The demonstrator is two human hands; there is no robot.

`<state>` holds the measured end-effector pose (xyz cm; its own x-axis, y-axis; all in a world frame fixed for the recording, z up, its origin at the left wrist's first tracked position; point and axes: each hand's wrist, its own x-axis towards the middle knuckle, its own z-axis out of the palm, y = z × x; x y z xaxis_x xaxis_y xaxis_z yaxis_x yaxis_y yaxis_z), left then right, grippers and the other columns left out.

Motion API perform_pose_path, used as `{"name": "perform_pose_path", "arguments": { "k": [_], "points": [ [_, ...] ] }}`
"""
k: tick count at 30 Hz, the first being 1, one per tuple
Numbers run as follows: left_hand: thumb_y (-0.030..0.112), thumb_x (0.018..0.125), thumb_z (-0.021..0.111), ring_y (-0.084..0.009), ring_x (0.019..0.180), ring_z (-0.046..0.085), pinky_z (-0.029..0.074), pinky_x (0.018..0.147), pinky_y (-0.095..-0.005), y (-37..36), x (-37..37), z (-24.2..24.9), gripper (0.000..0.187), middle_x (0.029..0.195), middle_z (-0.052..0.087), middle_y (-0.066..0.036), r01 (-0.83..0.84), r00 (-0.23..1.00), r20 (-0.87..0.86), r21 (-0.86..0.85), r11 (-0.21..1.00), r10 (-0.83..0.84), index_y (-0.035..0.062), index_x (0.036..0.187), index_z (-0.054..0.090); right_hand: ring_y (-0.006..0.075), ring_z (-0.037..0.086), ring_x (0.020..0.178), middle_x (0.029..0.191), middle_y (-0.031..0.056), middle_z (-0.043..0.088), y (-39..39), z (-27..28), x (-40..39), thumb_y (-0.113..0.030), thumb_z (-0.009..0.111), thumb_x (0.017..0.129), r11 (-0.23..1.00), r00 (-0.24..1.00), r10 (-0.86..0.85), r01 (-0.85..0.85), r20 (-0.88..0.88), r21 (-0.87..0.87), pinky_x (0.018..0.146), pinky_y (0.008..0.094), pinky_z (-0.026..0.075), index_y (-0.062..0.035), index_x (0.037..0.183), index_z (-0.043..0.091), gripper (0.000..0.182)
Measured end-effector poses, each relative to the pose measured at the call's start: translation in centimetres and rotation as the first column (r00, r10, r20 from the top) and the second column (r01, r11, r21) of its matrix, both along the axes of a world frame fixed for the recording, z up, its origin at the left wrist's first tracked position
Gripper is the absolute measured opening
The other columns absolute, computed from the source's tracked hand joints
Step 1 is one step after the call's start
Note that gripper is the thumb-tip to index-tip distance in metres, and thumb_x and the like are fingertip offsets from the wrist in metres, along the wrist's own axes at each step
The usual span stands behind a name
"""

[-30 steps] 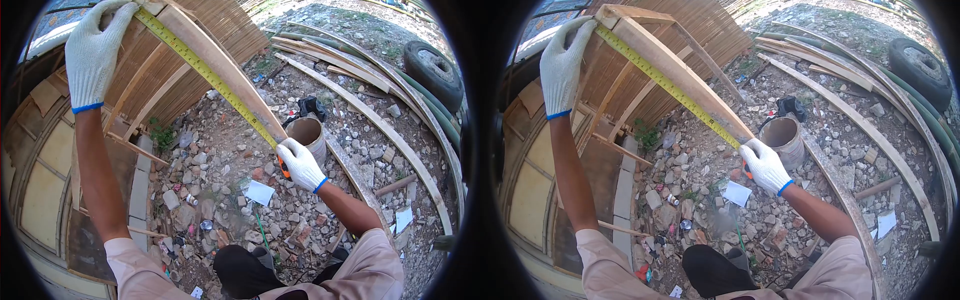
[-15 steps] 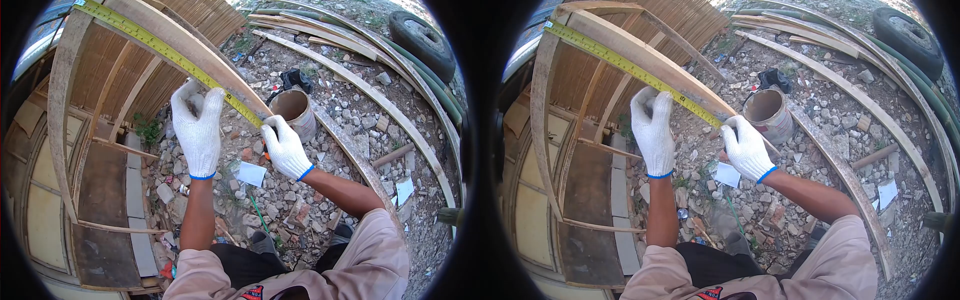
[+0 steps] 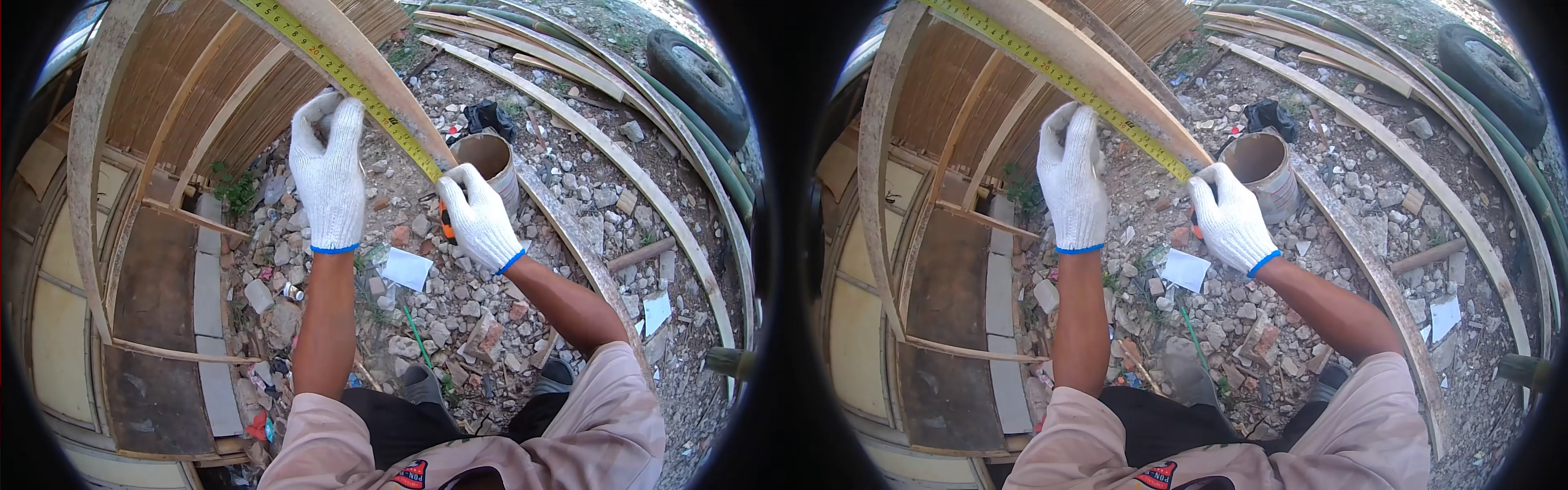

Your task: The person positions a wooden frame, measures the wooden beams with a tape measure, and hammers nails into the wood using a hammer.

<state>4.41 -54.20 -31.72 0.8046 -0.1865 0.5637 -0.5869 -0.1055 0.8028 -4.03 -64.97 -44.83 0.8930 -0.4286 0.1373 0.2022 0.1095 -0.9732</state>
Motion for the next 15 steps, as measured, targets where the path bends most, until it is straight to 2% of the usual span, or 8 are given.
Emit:
{"name": "perform_pose_path", "arguments": {
  "k": [2, 3, 4, 6, 8, 10, 12, 15],
  "points": [
    [0.023, 0.097, 0.069, -0.0076, 0.082, 0.05, 0.044, 0.074, -0.0236, -0.1, 0.4, 0.2, 0.034, 0.095, 0.058, -0.001, 0.085, 0.996, -0.032, -0.035, 0.996, -0.086, -0.0026, 0.118, 0.061, 0.01, 0.056, 0.057, 0.075, 0.0094, 0.061, -0.1, 0.3, -0.2, -0.021, 0.057, 0.101, 1.0, 1.0, -0.002, 0.003, -0.012, 0.027, 0.056, 0.0316, 0.049, 0.0004, 0.105, 0.058, 0.022],
    [0.026, 0.099, 0.064, -0.0028, 0.069, 0.042, 0.034, 0.056, -0.0205, -0.4, 0.4, 0.2, 0.038, 0.088, 0.053, 0.002, 0.108, 0.992, -0.056, -0.036, 0.993, -0.11, 0.0002, 0.126, 0.057, 0.0092, 0.056, 0.058, 0.076, 0.0084, 0.062, -0.1, 0.0, -0.1, -0.024, 0.056, 0.102, 1.0, 1.0, -0.01, 0.01, -0.001, 0.007, 0.057, 0.0304, 0.049, -0.0005, 0.104, 0.058, 0.024],
    [0.026, 0.099, 0.064, -0.0028, 0.069, 0.042, 0.034, 0.056, -0.0205, -0.4, 0.5, 0.1, 0.038, 0.088, 0.053, 0.002, 0.104, 0.993, -0.056, -0.045, 0.994, -0.106, 0.0002, 0.126, 0.057, 0.0092, 0.056, 0.058, 0.076, 0.0084, 0.062, -0.1, -0.2, 0.1, -0.024, 0.056, 0.102, 1.0, 1.0, -0.006, 0.005, -0.002, -0.003, 0.057, 0.0304, 0.049, -0.0005, 0.104, 0.058, 0.024],
    [0.027, 0.099, 0.064, -0.0037, 0.069, 0.042, 0.034, 0.057, -0.0218, -0.3, 0.4, 0.1, 0.04, 0.085, 0.049, 0.002, 0.216, 0.96, -0.156, -0.107, 0.97, -0.231, 0.0009, 0.129, 0.057, 0.0094, 0.058, 0.063, 0.077, 0.0069, 0.063, -0.3, -0.7, 0.4, -0.026, 0.055, 0.102, 0.992, 0.998, -0.064, 0.063, -0.001, -0.11, 0.06, 0.0296, 0.049, -0.0013, 0.103, 0.059, 0.025],
    [0.027, 0.099, 0.064, -0.0052, 0.069, 0.041, 0.034, 0.058, -0.0231, -0.7, 0.2, 0.2, 0.039, 0.081, 0.045, 0.003, 0.211, 0.949, -0.205, -0.153, 0.965, -0.24, 0.0025, 0.129, 0.059, 0.0099, 0.059, 0.066, 0.077, 0.0062, 0.063, -0.3, -1.0, 0.6, -0.027, 0.055, 0.102, 0.987, 0.997, -0.079, 0.079, 0.008, -0.142, 0.062, 0.0296, 0.05, -0.0013, 0.103, 0.059, 0.026],
    [0.027, 0.099, 0.064, -0.0066, 0.068, 0.041, 0.033, 0.058, -0.0242, -0.6, 0.3, 0.1, 0.032, 0.081, 0.046, 0.002, 0.277, 0.906, -0.264, -0.223, 0.935, -0.332, 0.0053, 0.122, 0.062, 0.0104, 0.059, 0.068, 0.078, 0.0056, 0.063, -0.3, -0.9, 0.6, -0.028, 0.056, 0.102, 0.981, 0.996, -0.091, 0.093, 0.017, -0.169, 0.065, 0.0296, 0.05, -0.0013, 0.102, 0.06, 0.027],
    [0.027, 0.098, 0.065, -0.0072, 0.068, 0.041, 0.032, 0.058, -0.0245, -0.5, 0.8, -0.3, 0.028, 0.081, 0.046, 0.002, 0.281, 0.886, -0.295, -0.274, 0.92, -0.358, 0.0068, 0.117, 0.063, 0.0103, 0.06, 0.071, 0.078, 0.0059, 0.064, -0.4, -0.2, 0.3, -0.028, 0.057, 0.102, 0.996, 0.998, -0.033, 0.029, -0.05, -0.082, 0.067, 0.0292, 0.05, -0.0013, 0.103, 0.06, 0.027],
    [0.028, 0.098, 0.065, -0.0078, 0.067, 0.04, 0.031, 0.058, -0.025, -0.5, 1.0, -0.8, 0.022, 0.082, 0.047, 0.002, 0.295, 0.864, -0.307, -0.336, 0.895, -0.399, 0.0093, 0.11, 0.064, 0.0092, 0.059, 0.071, 0.078, 0.0053, 0.063, -0.5, -0.7, 0.5, -0.029, 0.057, 0.102, 0.991, 0.999, -0.05, 0.047, -0.018, -0.124, 0.066, 0.028, 0.049, -0.0017, 0.103, 0.059, 0.028]
  ]
}}
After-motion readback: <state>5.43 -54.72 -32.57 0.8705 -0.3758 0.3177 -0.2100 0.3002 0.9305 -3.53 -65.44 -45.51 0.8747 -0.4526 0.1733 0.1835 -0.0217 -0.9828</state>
